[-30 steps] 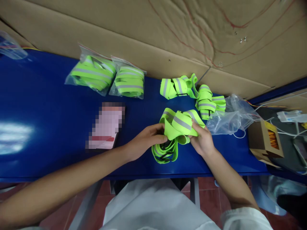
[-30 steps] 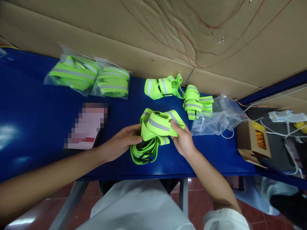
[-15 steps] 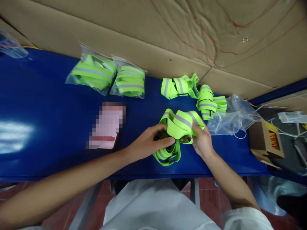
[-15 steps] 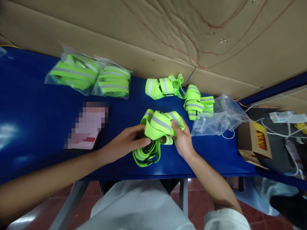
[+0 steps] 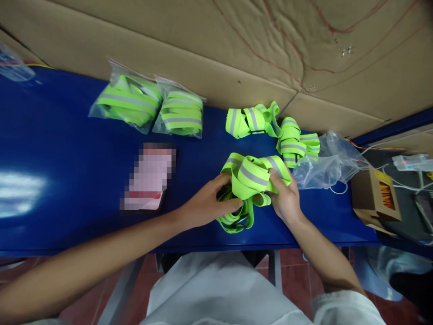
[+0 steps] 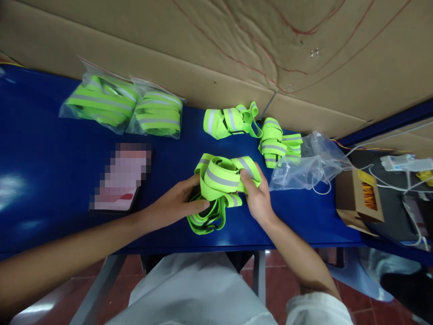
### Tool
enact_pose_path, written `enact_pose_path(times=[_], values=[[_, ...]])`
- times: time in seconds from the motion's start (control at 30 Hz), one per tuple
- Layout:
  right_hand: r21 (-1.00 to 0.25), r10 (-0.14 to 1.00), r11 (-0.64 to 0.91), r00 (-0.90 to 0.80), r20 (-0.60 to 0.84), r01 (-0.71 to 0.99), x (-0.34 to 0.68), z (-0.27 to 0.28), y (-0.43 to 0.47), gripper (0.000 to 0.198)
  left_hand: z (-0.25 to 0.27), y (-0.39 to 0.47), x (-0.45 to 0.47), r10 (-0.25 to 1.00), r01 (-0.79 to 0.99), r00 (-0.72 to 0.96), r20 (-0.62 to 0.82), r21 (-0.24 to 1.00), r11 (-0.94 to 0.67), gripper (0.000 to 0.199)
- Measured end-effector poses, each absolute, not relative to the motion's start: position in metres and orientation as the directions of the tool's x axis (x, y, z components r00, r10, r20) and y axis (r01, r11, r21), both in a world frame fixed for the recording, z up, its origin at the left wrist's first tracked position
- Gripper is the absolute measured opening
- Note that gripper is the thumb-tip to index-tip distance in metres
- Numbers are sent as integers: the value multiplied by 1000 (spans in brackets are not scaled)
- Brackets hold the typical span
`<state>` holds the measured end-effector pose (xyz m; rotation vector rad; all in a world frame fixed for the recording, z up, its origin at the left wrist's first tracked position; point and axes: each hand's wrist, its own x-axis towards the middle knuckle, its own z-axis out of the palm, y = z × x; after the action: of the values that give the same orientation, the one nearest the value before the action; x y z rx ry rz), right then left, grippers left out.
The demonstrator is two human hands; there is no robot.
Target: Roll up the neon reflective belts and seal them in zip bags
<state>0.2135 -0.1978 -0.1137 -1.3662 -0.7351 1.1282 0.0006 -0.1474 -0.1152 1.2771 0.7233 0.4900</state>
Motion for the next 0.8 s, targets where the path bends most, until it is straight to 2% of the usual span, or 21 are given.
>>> enact_pose_path(times=[0.17, 0.37, 0.63, 0.8], values=[[-980, 926, -99, 345, -153, -170, 215, -116, -198, 30, -114, -148, 0, 717, 66, 673, -179, 981, 184, 38], [-981, 909, -99, 386, -157, -164, 214, -116, -197, 32, -112, -151, 3, 759, 10, 640, -118, 989, 146, 29], [-992, 910, -40, 405, -85, -118, 212, -111, -198, 30, -107, -148, 1, 774, 28, 617, -142, 987, 158, 27], [-989, 851, 31, 523, -49, -144, 218, -94, -192, 27, -102, -146, 0, 710, 146, 660, -247, 969, 201, 19]])
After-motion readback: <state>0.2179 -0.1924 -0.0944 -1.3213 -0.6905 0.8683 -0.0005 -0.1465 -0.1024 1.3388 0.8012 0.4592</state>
